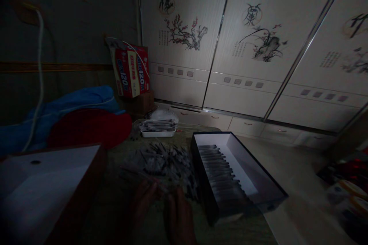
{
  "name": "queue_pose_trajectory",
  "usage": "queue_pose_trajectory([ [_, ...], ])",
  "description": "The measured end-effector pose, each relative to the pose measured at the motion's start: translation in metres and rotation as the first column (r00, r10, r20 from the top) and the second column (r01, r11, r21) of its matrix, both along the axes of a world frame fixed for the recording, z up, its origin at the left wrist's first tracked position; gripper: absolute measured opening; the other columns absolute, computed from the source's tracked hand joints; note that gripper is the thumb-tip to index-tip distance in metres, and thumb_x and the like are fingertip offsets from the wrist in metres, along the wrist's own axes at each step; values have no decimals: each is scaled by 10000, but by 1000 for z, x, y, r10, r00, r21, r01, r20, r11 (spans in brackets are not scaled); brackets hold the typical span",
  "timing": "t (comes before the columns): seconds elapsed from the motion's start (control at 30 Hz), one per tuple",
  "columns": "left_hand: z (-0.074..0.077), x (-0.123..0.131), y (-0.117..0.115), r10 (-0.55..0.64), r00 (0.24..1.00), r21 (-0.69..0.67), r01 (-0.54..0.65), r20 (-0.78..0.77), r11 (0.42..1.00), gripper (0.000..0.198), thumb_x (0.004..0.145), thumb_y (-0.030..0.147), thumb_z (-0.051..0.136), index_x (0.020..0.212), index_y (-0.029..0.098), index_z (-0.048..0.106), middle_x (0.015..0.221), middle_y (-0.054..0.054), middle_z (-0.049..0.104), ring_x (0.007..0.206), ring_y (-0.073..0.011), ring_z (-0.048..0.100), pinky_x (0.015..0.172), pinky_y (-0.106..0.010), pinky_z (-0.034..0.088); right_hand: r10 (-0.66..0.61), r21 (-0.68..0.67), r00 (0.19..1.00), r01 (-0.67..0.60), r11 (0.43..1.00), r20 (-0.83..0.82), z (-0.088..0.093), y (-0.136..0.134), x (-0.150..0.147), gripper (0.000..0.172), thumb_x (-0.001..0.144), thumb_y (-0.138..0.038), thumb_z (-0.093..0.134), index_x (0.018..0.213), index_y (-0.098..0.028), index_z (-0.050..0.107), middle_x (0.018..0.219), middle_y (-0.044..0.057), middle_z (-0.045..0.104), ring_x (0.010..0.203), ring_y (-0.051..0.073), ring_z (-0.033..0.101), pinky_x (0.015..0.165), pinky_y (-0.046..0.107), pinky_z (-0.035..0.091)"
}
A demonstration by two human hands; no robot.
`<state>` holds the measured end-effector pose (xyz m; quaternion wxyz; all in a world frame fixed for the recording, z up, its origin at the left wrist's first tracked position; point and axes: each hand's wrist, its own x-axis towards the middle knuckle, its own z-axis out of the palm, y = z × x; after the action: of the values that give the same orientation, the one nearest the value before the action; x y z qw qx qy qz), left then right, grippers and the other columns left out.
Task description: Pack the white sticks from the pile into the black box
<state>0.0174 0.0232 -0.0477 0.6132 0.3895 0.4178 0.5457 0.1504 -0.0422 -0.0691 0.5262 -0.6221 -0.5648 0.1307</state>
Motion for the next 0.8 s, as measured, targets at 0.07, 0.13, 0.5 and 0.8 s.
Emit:
queue_pose_trajectory([
  [0.07, 3, 0, -1, -27, 1000, 16, 27, 8, 1000, 371, 602, 483, 743, 750, 161, 633, 599, -10, 686, 546, -184, 646, 535, -290, 524, 37, 25, 999, -37, 999, -5, 3, 0, -1, 380, 881, -524, 428, 945, -252, 686, 919, 65, 719, 814, 202, 681, 678, 262, 529],
  [0.13, 4, 0, -2, -51, 998, 24, 50, 24, 998, 369, 598, 476, 748, 751, 160, 634, 613, -15, 691, 553, -184, 646, 535, -291, 525, 34, 31, 999, -33, 999, -22, 4, 1, -3, 379, 868, -549, 436, 896, -266, 688, 880, 61, 720, 801, 207, 677, 684, 267, 524],
  [0.5, -2, 0, 0, -71, 997, -16, 72, 23, 997, 392, 577, 492, 757, 770, 179, 621, 657, -23, 705, 579, -197, 660, 560, -308, 534, 11, 49, 1000, -10, 999, -26, -2, -3, 1, 406, 778, -624, 528, 943, -289, 687, 961, 51, 714, 894, 232, 658, 749, 305, 525],
  [0.8, 0, 0, 1, -32, 999, -16, 32, 0, 999, 356, 576, 481, 751, 727, 187, 617, 599, -5, 685, 544, -190, 644, 536, -305, 530, 4, -2, 1000, -4, 1000, -6, -6, 0, 3, 399, 856, -515, 484, 1040, -225, 688, 1035, 87, 699, 943, 231, 663, 795, 322, 530],
])
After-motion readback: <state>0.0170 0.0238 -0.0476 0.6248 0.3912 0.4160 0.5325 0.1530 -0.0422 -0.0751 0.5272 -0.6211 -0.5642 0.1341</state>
